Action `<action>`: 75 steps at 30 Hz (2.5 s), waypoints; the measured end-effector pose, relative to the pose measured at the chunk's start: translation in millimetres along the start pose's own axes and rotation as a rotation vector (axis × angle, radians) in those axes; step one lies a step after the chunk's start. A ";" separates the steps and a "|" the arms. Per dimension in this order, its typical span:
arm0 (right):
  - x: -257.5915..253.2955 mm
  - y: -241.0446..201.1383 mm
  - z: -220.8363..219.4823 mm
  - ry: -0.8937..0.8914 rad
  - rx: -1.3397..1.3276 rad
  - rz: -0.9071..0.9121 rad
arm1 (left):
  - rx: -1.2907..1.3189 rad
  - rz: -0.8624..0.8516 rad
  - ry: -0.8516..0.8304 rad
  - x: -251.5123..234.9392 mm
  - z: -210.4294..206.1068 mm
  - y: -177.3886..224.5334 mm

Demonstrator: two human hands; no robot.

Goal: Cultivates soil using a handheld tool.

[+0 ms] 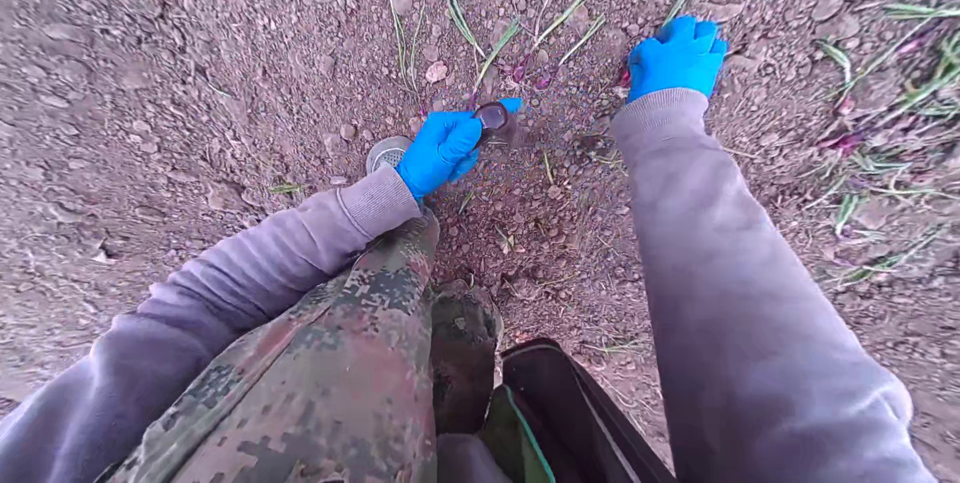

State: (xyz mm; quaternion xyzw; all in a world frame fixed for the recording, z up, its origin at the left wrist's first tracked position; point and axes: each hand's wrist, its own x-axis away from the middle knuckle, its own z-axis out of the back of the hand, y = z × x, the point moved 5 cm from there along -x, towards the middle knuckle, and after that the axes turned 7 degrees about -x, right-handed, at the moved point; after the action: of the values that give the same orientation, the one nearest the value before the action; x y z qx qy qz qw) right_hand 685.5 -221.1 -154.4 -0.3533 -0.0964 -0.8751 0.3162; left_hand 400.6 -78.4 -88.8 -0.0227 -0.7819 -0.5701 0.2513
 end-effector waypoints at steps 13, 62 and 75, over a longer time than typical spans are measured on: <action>58.9 -4.5 -24.9 -0.034 0.073 0.049 | -0.432 0.174 -0.144 -62.4 -44.3 28.6; 74.1 -188.9 -94.1 0.034 0.063 0.486 | 0.275 -0.450 0.115 103.9 99.1 8.1; 71.7 -247.7 -49.9 -0.267 0.340 0.725 | 0.007 0.109 0.406 68.3 89.3 -50.5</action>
State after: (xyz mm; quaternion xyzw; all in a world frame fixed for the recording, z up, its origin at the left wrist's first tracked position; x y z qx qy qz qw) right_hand 464.2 -81.9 -128.6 -0.4173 -0.1491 -0.6254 0.6423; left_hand 292.0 -32.5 -124.6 0.0515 -0.7149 -0.5457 0.4340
